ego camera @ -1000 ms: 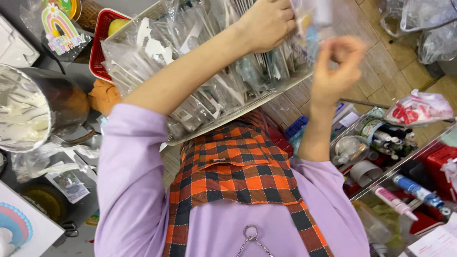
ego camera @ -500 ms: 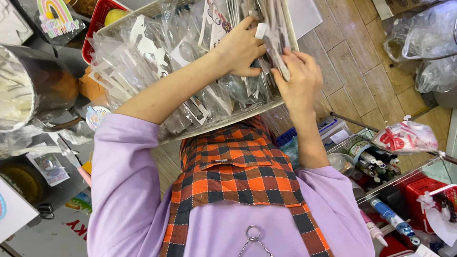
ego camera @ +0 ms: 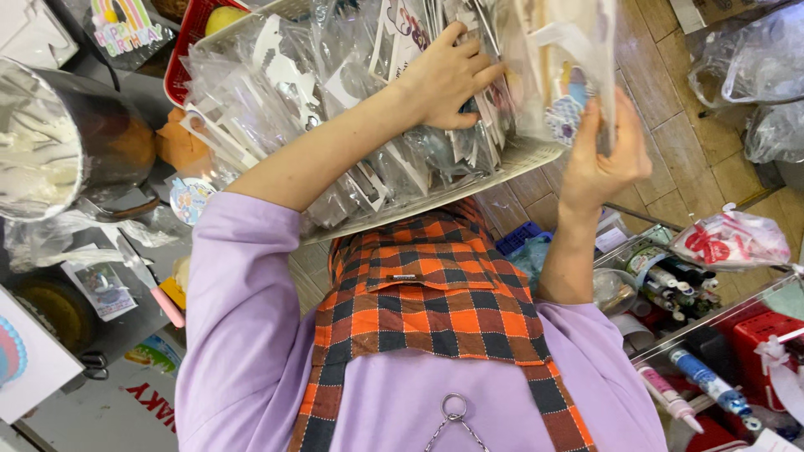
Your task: The person sorts through a tray of packaged cake decorations, picking up and inspecting several items including a 'Sunshine' topper and a space-themed set. They handle the items by hand, moving them within the tray and briefly placing some on the counter before returning them.
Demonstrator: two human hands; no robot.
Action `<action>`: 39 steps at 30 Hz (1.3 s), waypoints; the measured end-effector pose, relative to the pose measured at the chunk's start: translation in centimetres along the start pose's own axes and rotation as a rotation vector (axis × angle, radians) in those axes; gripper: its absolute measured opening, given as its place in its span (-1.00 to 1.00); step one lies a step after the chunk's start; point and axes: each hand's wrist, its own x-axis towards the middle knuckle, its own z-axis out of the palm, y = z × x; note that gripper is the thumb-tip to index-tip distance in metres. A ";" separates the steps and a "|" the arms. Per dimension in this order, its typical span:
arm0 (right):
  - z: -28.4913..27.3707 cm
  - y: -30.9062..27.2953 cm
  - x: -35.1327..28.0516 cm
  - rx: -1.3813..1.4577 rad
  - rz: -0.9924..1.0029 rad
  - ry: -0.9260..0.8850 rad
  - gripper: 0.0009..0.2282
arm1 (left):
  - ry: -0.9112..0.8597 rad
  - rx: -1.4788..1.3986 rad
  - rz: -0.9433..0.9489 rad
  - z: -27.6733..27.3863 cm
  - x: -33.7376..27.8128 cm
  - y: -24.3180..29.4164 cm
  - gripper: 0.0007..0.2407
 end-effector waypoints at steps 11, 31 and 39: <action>1.4 -2.2 -3.3 -0.059 0.026 -0.134 -0.79 | 0.016 -0.055 0.042 0.6 -0.1 -0.2 -0.45; -0.7 0.2 -3.8 -0.028 -0.031 0.016 -0.74 | 0.058 0.001 0.168 1.1 -1.0 0.0 -0.23; -0.9 -1.1 -4.9 -0.170 -0.106 0.006 -0.70 | -0.333 0.109 0.006 11.3 7.9 -2.0 -0.67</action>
